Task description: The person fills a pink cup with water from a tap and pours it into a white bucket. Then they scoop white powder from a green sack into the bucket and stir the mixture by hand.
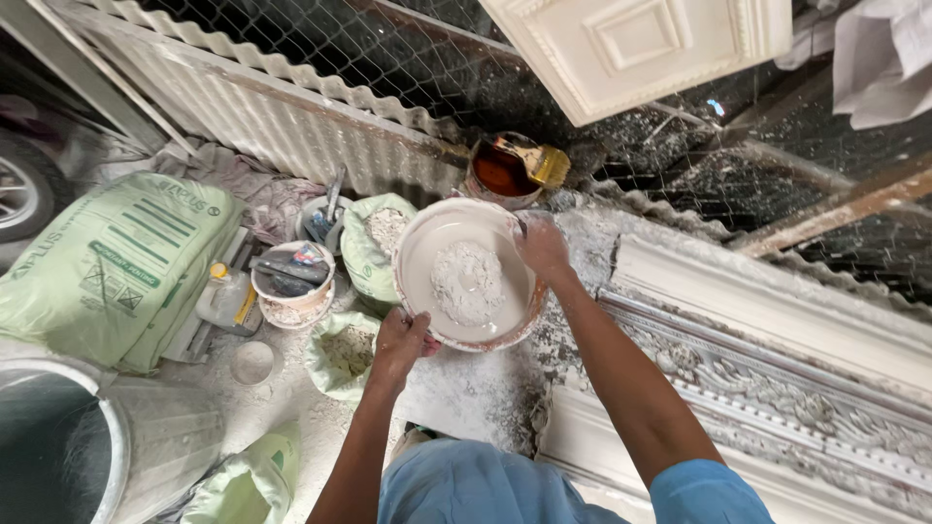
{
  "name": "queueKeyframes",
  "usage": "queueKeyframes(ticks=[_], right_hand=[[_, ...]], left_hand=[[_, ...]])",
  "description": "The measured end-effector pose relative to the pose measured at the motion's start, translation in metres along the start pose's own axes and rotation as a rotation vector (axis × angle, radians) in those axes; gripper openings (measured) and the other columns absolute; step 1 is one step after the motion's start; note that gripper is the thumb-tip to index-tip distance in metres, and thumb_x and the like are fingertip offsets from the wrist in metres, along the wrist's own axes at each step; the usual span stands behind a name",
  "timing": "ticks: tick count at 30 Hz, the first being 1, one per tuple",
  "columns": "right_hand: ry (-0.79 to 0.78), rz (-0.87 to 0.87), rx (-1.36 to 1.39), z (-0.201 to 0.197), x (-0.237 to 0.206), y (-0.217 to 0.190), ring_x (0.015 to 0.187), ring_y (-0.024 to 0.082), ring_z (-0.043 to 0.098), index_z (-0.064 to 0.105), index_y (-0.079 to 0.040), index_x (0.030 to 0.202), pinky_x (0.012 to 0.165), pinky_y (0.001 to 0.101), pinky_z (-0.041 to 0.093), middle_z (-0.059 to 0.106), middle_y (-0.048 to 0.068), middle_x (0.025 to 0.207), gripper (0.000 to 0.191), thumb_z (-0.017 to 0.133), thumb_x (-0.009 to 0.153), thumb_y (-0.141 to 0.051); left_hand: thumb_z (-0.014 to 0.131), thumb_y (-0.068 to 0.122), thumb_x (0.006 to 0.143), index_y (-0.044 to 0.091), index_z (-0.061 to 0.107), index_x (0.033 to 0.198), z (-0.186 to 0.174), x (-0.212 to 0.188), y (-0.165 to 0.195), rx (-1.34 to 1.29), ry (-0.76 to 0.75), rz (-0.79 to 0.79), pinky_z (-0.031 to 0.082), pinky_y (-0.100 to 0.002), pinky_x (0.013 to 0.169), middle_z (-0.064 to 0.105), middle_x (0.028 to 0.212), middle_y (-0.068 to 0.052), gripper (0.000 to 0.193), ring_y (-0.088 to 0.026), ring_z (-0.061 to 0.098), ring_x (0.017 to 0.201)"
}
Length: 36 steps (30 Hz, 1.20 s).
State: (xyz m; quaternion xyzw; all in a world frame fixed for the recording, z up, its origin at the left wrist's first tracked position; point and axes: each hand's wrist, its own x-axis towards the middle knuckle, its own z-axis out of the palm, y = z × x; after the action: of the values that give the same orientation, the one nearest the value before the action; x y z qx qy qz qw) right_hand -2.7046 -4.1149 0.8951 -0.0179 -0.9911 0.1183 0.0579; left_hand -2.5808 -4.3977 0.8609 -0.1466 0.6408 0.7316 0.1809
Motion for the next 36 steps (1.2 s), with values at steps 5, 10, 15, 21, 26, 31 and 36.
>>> queueKeyframes(ticks=[5,10,15,21,26,31,36], right_hand=[[-0.025,-0.084,0.033,-0.009,0.011,0.003,0.114,0.042,0.062,0.071,0.005,0.108,0.099,0.0495,0.049,0.064,0.028,0.123,0.039,0.066,0.089,-0.029],[-0.183,0.046,0.062,-0.007,0.007,-0.003,0.117,0.041,0.061,0.07,0.002,0.112,0.1,0.0497,0.049,0.066,0.025,0.122,0.036,0.062,0.093,-0.028],[-0.061,-0.205,0.132,0.011,-0.007,0.004,0.113,0.042,0.064,0.07,0.003,0.108,0.102,0.0502,0.048,0.069,0.027,0.116,0.033,0.063,0.089,-0.023],[-0.291,-0.167,0.041,0.01,-0.016,0.001,0.108,0.04,0.066,0.071,0.003,0.107,0.097,0.0489,0.051,0.068,0.026,0.114,0.033,0.062,0.092,-0.025],[-0.444,-0.063,0.01,-0.006,-0.029,-0.021,0.095,0.033,0.073,0.072,0.003,0.105,0.087,0.0455,0.059,0.07,0.022,0.105,0.031,0.063,0.096,-0.026],[-0.509,-0.022,-0.013,-0.019,-0.035,-0.034,0.088,0.026,0.072,0.071,-0.008,0.117,0.082,0.0414,0.06,0.072,0.016,0.102,0.026,0.059,0.1,-0.023],[-0.461,-0.036,0.135,-0.018,-0.033,-0.029,0.085,0.021,0.071,0.071,-0.013,0.122,0.08,0.0391,0.06,0.07,0.012,0.113,0.027,0.055,0.099,-0.016]], left_hand=[[0.063,0.018,0.094,-0.006,0.054,0.097,0.008,-0.011,0.002,0.001,0.104,0.031,0.057,-0.031,0.051,0.067,0.079,-0.016,0.026,-0.02,0.068,0.057],[0.066,0.015,0.091,-0.008,0.052,0.088,0.013,-0.038,0.008,-0.05,0.168,0.059,0.054,-0.033,0.047,0.062,0.075,-0.016,0.027,-0.021,0.067,0.054],[0.064,0.016,0.09,-0.005,0.055,0.086,0.006,-0.087,0.007,0.004,0.208,0.101,0.053,-0.031,0.047,0.065,0.073,-0.014,0.023,-0.02,0.069,0.055],[0.065,0.018,0.091,-0.005,0.053,0.086,0.011,-0.135,-0.007,0.092,0.227,0.043,0.052,-0.032,0.046,0.069,0.07,-0.018,0.027,-0.021,0.073,0.058],[0.063,0.016,0.093,-0.006,0.054,0.092,0.02,-0.145,-0.031,0.059,0.21,-0.031,0.053,-0.032,0.046,0.07,0.075,-0.018,0.024,-0.022,0.076,0.063],[0.061,0.022,0.097,-0.005,0.052,0.106,0.037,-0.144,-0.054,0.077,0.148,-0.157,0.055,-0.03,0.049,0.073,0.084,-0.017,0.03,-0.02,0.078,0.071],[0.062,0.032,0.097,-0.003,0.05,0.113,0.038,-0.135,-0.057,0.111,0.045,-0.198,0.057,-0.031,0.054,0.076,0.091,-0.016,0.041,-0.019,0.078,0.076]])
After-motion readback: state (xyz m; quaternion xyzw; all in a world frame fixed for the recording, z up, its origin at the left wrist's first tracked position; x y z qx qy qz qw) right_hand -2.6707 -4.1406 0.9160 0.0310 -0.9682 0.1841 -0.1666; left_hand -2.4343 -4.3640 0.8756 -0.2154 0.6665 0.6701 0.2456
